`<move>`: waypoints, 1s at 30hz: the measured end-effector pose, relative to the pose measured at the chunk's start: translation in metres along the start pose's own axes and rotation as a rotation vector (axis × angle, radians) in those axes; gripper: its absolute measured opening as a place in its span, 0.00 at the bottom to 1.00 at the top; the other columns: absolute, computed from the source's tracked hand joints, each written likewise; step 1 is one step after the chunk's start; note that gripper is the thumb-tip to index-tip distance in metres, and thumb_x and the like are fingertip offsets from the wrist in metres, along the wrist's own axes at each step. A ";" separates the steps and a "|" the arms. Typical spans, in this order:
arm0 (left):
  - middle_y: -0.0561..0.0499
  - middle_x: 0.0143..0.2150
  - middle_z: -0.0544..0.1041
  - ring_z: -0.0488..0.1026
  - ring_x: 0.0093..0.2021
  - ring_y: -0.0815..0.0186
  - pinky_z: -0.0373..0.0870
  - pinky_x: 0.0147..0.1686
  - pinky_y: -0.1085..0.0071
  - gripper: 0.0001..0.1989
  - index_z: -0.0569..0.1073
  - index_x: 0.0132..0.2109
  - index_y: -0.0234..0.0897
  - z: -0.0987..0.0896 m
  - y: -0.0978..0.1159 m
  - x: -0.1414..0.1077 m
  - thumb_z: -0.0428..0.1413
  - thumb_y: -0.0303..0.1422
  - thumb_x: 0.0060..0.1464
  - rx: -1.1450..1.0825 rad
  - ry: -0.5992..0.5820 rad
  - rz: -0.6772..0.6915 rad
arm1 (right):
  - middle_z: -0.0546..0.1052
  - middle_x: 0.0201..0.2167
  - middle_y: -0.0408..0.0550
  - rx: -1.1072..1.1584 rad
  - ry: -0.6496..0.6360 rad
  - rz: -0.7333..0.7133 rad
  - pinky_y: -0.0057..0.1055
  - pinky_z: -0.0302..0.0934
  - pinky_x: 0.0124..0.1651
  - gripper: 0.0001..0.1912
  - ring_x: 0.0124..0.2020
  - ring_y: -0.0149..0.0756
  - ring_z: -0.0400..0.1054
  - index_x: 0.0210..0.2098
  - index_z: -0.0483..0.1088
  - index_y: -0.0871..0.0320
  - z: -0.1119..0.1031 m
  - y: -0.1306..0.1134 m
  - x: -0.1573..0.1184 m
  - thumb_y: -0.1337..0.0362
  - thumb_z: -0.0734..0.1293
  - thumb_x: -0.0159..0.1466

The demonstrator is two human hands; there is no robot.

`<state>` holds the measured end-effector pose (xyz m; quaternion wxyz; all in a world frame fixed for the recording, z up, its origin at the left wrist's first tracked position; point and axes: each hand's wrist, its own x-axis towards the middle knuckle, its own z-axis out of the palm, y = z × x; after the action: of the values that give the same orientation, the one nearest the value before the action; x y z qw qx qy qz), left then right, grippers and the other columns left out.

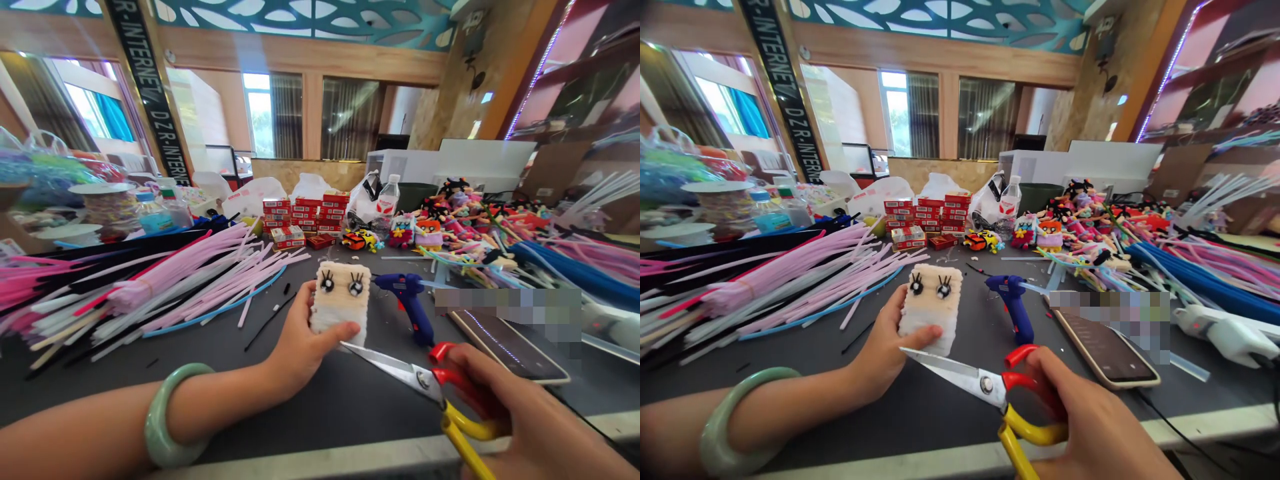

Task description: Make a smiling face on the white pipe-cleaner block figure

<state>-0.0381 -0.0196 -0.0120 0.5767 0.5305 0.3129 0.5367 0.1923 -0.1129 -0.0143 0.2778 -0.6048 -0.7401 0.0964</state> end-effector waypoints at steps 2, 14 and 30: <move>0.52 0.37 0.77 0.75 0.35 0.63 0.71 0.36 0.70 0.30 0.64 0.45 0.38 0.000 0.003 -0.002 0.69 0.31 0.35 0.014 -0.053 0.001 | 0.80 0.41 0.45 -0.006 0.035 -0.055 0.30 0.72 0.36 0.33 0.38 0.47 0.76 0.45 0.68 0.51 -0.001 -0.003 0.003 0.64 0.73 0.37; 0.50 0.37 0.78 0.75 0.35 0.63 0.71 0.35 0.71 0.22 0.69 0.42 0.37 0.000 0.006 0.000 0.67 0.36 0.41 0.036 -0.050 0.043 | 0.80 0.45 0.51 -0.028 -0.020 0.111 0.35 0.72 0.37 0.38 0.43 0.50 0.75 0.53 0.64 0.52 -0.005 0.027 -0.006 0.74 0.66 0.40; 0.50 0.32 0.80 0.75 0.29 0.64 0.71 0.32 0.70 0.17 0.75 0.39 0.35 0.000 0.007 0.001 0.66 0.37 0.41 0.078 -0.072 -0.002 | 0.81 0.36 0.43 -0.039 -0.074 0.197 0.31 0.72 0.35 0.34 0.43 0.51 0.75 0.48 0.68 0.48 -0.018 0.023 -0.006 0.67 0.72 0.39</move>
<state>-0.0404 -0.0197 -0.0053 0.5668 0.5714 0.3133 0.5041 0.2214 -0.1163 -0.0119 0.2275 -0.6759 -0.6886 0.1309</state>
